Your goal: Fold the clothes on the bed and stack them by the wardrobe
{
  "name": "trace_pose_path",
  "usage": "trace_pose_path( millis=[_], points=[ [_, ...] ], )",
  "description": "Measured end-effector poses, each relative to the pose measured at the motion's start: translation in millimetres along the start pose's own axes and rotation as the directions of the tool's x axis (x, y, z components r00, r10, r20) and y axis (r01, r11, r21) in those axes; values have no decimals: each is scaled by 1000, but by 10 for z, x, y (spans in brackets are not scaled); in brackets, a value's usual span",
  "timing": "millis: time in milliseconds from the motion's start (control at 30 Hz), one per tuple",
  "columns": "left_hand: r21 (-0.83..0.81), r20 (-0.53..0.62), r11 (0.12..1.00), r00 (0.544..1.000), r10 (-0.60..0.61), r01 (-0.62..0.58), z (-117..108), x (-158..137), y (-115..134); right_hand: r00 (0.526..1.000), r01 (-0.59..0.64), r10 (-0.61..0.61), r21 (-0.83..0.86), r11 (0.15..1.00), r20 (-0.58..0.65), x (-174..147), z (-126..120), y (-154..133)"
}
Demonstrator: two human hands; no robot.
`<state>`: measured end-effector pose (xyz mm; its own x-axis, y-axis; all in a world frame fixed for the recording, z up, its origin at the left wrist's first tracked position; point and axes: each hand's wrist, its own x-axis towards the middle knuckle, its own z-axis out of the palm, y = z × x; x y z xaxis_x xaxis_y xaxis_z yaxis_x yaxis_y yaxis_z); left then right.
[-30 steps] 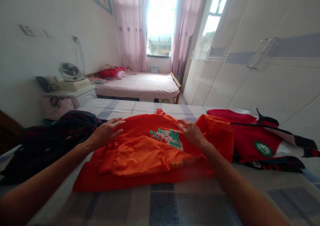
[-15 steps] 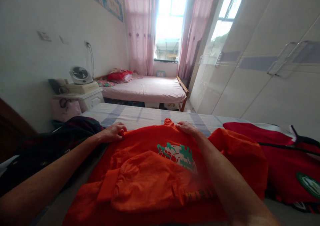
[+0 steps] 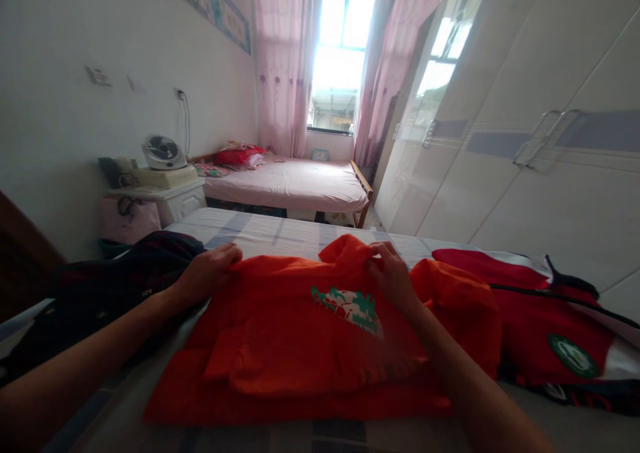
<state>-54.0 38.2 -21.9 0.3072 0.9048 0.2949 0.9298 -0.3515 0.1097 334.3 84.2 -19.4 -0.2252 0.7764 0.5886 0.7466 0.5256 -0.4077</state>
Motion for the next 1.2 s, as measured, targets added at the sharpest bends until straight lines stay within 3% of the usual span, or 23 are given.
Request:
trace_pose_path(
  millis=[100,200,300,400,500,567,633,700,767,800,867,967,1100,1200],
  points=[
    [-10,61,995,993,99,-99,17,-281,85,977,21,-20,-1,1000,213,-364,-55,45],
    [-21,111,988,982,155,-154,62,-428,126,917,-106,99,-5,994,387,-483,-102,65],
    [11,98,990,985,141,-143,36,-457,154,927,-238,242,-50,970,286,-387,-168,-127],
    [41,65,990,989,134,-137,-40,-458,212,949,-148,202,-222,964,244,-294,-132,-485],
    [77,80,984,985,156,-162,-79,-478,282,930,-23,175,-422,906,323,-250,33,-741],
    [107,113,977,978,174,-187,-65,-495,308,914,-57,236,-472,880,330,-191,125,-769],
    [136,137,969,973,187,-205,-26,-510,311,937,-176,278,-405,897,210,-110,136,-712],
    [182,133,964,976,171,-194,28,-525,300,956,-292,288,-216,932,-50,-68,69,-629],
    [215,117,963,983,140,-162,80,-542,285,907,-325,313,6,946,-281,-136,-21,-558],
    [210,119,966,985,129,-152,97,-549,277,885,-321,332,88,943,-328,-219,-57,-527],
    [167,143,976,983,116,-139,99,-553,266,909,-289,321,153,945,-265,-465,-98,-463],
    [116,168,989,983,74,-94,17,-508,265,972,-231,235,92,969,-30,-865,-114,-358],
    [7,78,991,988,136,-137,-29,-400,293,939,-342,336,100,934,71,-1086,-150,-277],
    [-43,146,979,968,202,-198,136,-396,270,920,-390,388,184,902,52,-1051,-173,-299]
  ],
)
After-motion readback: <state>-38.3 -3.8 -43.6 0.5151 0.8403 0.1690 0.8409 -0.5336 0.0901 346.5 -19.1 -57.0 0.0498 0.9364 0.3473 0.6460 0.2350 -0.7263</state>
